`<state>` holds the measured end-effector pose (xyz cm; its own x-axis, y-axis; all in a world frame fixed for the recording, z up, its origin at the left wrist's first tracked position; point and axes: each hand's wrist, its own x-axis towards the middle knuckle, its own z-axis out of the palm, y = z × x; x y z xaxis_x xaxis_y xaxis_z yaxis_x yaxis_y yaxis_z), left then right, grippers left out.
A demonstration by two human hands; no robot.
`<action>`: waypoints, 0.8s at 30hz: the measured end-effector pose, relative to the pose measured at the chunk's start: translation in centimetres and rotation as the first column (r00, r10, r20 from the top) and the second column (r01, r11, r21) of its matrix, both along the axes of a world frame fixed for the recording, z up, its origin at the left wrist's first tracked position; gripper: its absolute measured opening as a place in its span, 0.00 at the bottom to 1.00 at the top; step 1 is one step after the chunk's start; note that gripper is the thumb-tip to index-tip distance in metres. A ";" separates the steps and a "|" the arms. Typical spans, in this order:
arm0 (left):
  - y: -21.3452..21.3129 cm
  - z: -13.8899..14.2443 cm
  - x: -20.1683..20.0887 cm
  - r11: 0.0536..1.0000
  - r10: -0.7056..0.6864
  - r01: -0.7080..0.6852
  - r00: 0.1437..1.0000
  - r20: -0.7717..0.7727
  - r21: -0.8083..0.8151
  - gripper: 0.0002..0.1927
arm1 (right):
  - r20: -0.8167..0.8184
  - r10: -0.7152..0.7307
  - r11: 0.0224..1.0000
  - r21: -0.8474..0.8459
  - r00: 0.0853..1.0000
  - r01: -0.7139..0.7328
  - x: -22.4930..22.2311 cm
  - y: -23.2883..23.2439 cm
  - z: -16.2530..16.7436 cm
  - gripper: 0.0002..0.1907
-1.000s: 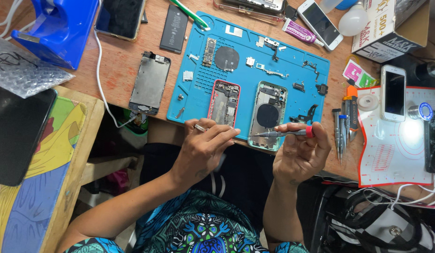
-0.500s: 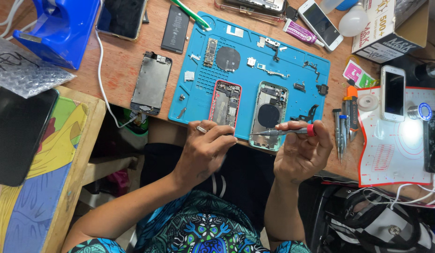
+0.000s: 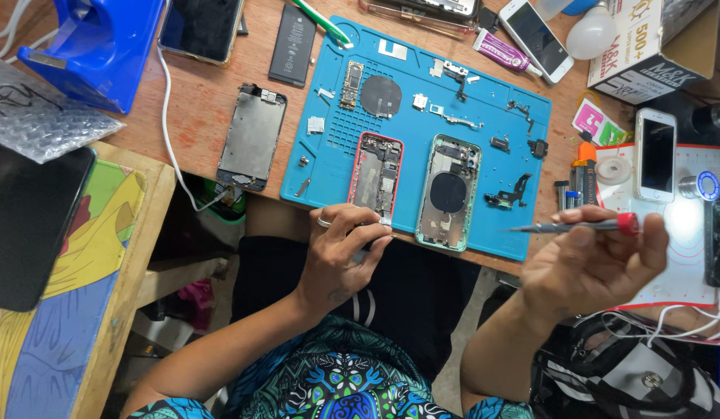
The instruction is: The person disassembles a red smartphone, removes the back cover, and uses a screwdriver to unscrew and remove internal components. The person places removed parts on a blue mat and continues to manipulate the phone's internal structure.
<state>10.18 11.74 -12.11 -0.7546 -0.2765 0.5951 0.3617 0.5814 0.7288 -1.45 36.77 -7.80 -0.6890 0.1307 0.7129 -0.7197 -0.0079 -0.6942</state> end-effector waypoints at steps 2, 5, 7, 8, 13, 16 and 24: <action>0.3 -0.2 -0.2 1.000 0.011 -0.011 1.000 0.009 -0.022 0.12 | 0.012 -0.055 0.997 0.056 0.998 0.054 -0.2 1.2 0.4 0.28; 0.5 -0.5 -0.3 0.999 0.020 -0.019 1.000 0.013 -0.037 0.13 | 0.056 -0.037 0.989 0.143 0.998 0.029 -0.3 2.5 0.5 0.25; 0.6 -0.8 -0.4 0.999 0.026 -0.025 1.000 0.011 -0.036 0.13 | 0.093 -0.061 0.977 0.210 0.994 0.040 0.0 2.7 0.0 0.20; 0.7 -0.9 -0.4 0.999 0.029 -0.029 1.000 0.012 -0.032 0.12 | 0.108 -0.071 0.967 0.250 0.992 0.042 0.2 2.8 -0.2 0.18; 1.0 -1.5 -0.6 0.998 0.051 -0.051 0.999 -0.020 -0.026 0.12 | 0.117 -0.156 0.861 0.502 0.981 0.077 1.1 2.9 -0.9 0.09; 1.2 -1.8 -0.7 0.996 0.078 -0.080 0.995 -0.060 -0.032 0.13 | 0.076 -0.242 0.784 0.603 0.967 0.148 1.3 3.0 -0.9 0.11; 1.7 -2.2 -0.9 0.993 0.116 -0.116 0.991 -0.069 -0.002 0.16 | 0.119 -0.289 0.704 0.699 0.950 0.126 1.8 2.6 -1.8 0.12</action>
